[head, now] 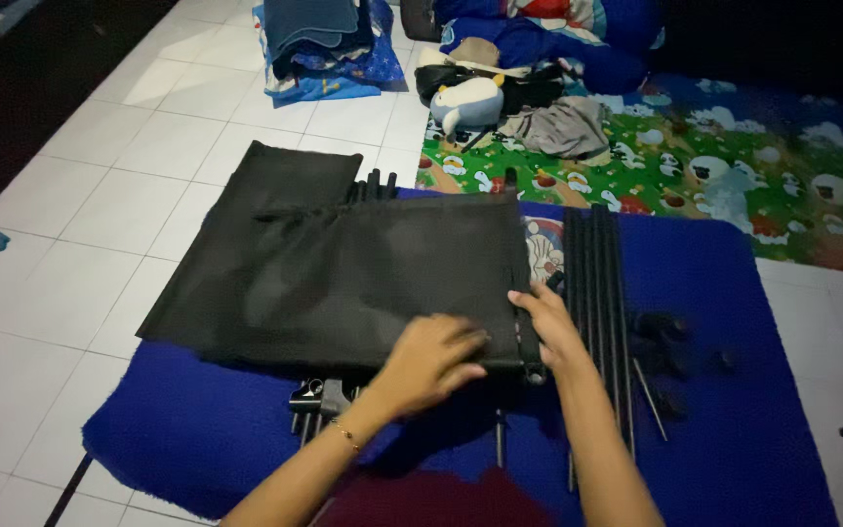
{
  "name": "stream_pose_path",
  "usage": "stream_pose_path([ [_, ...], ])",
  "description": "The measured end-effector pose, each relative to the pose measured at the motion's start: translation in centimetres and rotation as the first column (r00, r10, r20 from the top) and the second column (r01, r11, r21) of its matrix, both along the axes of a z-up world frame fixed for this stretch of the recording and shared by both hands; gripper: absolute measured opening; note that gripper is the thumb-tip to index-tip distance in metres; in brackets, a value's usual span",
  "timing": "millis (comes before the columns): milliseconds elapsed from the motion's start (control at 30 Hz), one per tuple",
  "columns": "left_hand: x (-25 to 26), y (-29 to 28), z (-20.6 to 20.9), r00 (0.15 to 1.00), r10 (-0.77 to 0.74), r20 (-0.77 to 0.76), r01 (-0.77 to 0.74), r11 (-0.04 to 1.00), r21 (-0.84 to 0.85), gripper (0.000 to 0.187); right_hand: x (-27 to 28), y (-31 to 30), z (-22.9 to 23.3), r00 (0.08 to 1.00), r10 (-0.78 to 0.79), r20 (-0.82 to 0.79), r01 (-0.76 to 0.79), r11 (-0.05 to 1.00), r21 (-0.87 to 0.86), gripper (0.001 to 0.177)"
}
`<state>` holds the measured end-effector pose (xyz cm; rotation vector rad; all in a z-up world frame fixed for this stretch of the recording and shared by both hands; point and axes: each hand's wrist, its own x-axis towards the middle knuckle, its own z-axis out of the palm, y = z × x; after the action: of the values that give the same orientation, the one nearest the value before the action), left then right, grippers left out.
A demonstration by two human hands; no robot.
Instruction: The person assembles a metal frame by inserting rods into plastic brackets and connecting joints. They handle multiple rods and brackets, aligning and fitting them together on a blue mat.
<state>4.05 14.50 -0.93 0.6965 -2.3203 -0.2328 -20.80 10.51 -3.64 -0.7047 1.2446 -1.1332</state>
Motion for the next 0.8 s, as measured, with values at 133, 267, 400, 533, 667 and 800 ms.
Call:
stream_pose_path([
  [133, 10.3, -7.7, -3.7, 0.741, 0.667, 0.073, -0.658, 0.744, -0.115, 0.054, -1.4, 1.4, 0.3, 0.997, -0.054, -0.056, 0.046, 0.991, -0.127, 0.045],
  [267, 21.7, -17.0, -8.6, 0.446, 0.875, 0.19, -0.853, 0.351, 0.386, 0.099, -3.0, 3.3, 1.6, 0.997, -0.052, -0.064, 0.039, 0.98, -0.193, 0.044],
  [400, 26.5, -23.2, -10.3, 0.663, 0.742, 0.098, -0.58, 0.426, 0.694, 0.084, -3.7, 4.1, 3.2, 0.998, -0.056, -0.033, 0.047, 0.97, -0.239, 0.043],
  [533, 26.2, -24.4, -9.0, 0.636, 0.77, -0.051, -0.535, 0.488, 0.69, 0.063, -5.0, 5.4, 4.4, 0.993, -0.108, -0.039, 0.096, 0.97, -0.225, 0.044],
  [667, 25.9, -24.2, -8.1, 0.673, 0.712, -0.201, -0.52, 0.649, 0.555, 0.043, -6.9, 6.8, 4.8, 0.994, -0.089, 0.063, 0.102, 0.961, -0.257, 0.037],
  [800, 29.6, -24.2, -8.0, 0.577, 0.807, -0.126, -0.722, 0.576, 0.384, 0.048, -11.0, 9.0, 4.6, 0.99, -0.14, 0.018, 0.14, 0.957, -0.255, 0.032],
])
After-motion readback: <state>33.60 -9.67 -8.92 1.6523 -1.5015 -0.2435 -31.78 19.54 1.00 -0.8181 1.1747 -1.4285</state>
